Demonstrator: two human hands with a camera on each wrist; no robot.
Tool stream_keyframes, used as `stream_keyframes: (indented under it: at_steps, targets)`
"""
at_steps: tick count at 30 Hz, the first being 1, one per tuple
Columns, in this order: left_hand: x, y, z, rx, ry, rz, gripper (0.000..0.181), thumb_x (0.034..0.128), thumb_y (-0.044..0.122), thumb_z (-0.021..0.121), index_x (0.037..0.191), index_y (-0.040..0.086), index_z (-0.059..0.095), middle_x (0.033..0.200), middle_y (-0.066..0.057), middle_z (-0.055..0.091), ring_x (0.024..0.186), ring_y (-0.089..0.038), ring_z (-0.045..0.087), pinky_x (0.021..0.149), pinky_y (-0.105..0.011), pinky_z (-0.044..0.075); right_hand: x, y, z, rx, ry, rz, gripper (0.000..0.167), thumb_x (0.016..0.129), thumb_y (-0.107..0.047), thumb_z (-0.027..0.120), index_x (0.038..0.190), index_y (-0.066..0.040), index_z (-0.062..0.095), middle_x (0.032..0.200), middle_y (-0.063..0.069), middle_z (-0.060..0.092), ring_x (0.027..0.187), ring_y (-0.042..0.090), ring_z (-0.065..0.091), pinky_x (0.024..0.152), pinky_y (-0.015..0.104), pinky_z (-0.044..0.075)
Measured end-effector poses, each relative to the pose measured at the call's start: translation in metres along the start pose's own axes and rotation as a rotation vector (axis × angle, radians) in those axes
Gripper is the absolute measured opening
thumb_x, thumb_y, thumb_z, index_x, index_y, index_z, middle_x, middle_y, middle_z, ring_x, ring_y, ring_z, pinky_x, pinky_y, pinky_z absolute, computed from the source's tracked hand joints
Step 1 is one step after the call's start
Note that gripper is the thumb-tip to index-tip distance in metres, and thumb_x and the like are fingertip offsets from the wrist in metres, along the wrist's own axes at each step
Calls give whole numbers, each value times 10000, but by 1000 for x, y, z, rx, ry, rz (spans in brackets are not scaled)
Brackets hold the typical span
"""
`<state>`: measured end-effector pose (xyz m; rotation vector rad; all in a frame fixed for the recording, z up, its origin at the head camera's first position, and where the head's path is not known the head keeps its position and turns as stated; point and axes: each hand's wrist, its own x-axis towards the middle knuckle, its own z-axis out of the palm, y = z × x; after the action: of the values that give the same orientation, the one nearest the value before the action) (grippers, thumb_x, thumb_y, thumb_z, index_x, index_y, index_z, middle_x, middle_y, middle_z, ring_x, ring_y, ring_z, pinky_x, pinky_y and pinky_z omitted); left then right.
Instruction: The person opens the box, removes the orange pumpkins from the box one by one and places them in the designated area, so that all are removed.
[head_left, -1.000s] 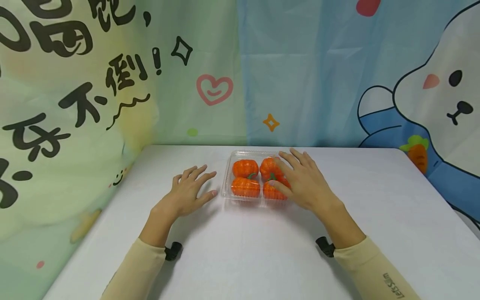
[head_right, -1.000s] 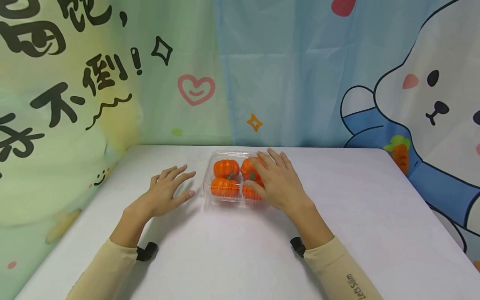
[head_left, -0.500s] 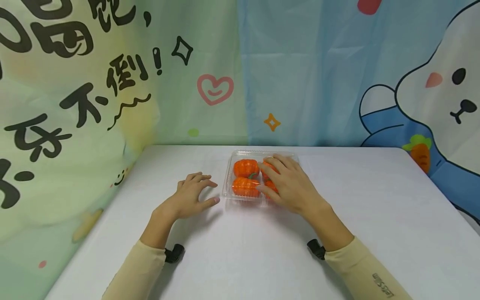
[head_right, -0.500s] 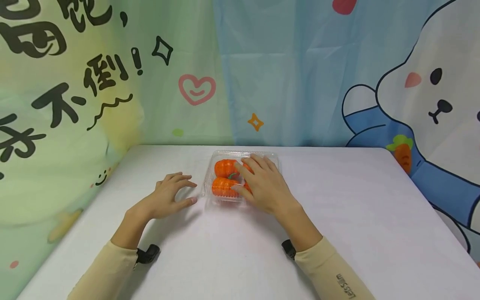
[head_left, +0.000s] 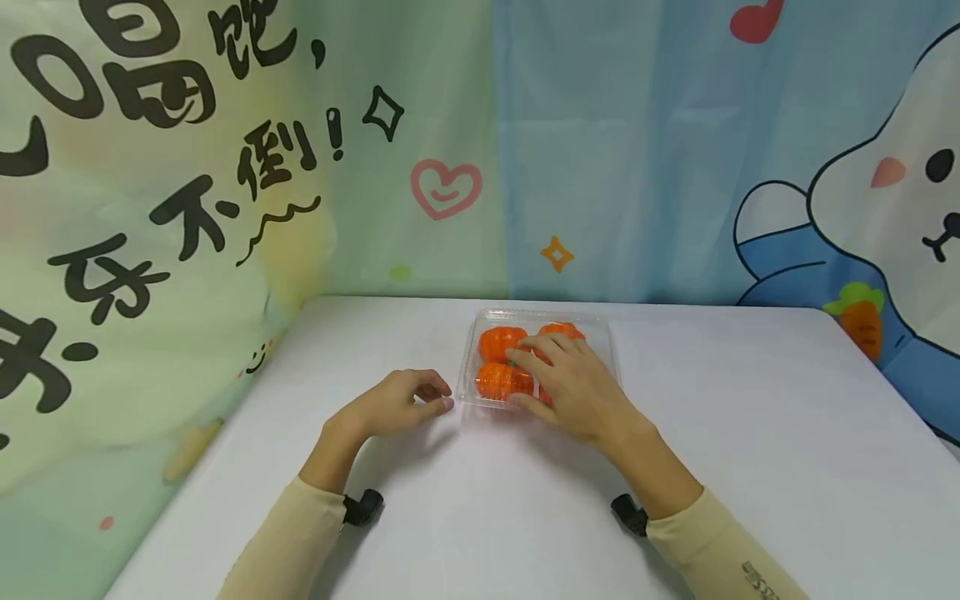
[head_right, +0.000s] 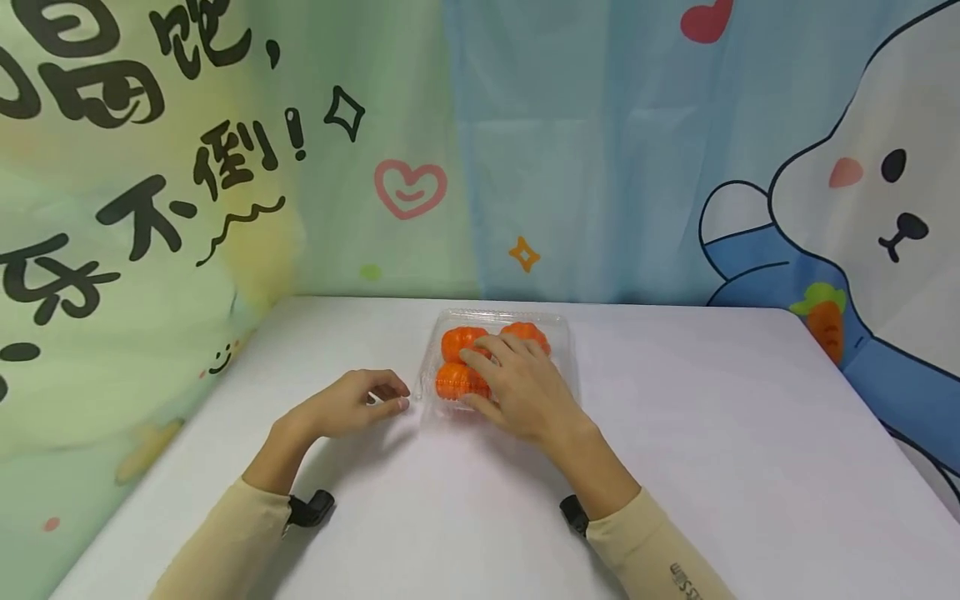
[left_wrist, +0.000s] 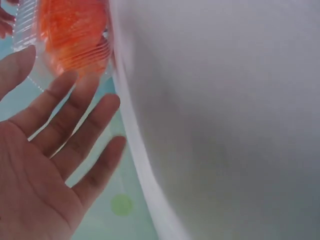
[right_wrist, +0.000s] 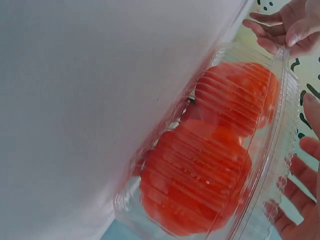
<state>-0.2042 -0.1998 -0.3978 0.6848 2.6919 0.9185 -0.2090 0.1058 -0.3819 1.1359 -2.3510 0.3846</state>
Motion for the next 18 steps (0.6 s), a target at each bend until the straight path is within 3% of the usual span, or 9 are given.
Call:
stream_keyframes:
  at_steps: [7,15,18]
  targets:
    - [4,2,-1,4,50,59,112,978,247,656,1033,170,717,895,80,691,832,-100,630,801,-316,507,8,-7,4,47,37,-148,401,867,-270,834,1214,-119,703,1154,58,640,963,236,606,820,401,511]
    - [9,4,1,-54,14,76,136,984,207,622,1032,120,714,922,30,713,859,-117,640,823,-323,510,9,-14,9,38,15,-204,350,825,-255,880,1127,-156,732,1111,-2,648,959,192,607,762,330,483]
    - [11,4,2,-107,-11,66,142,976,160,608,1038,81,708,935,-37,722,820,-184,674,789,-321,514,8,-14,10,41,14,-226,337,815,-233,889,1105,-162,733,1098,-18,658,941,187,614,787,323,491]
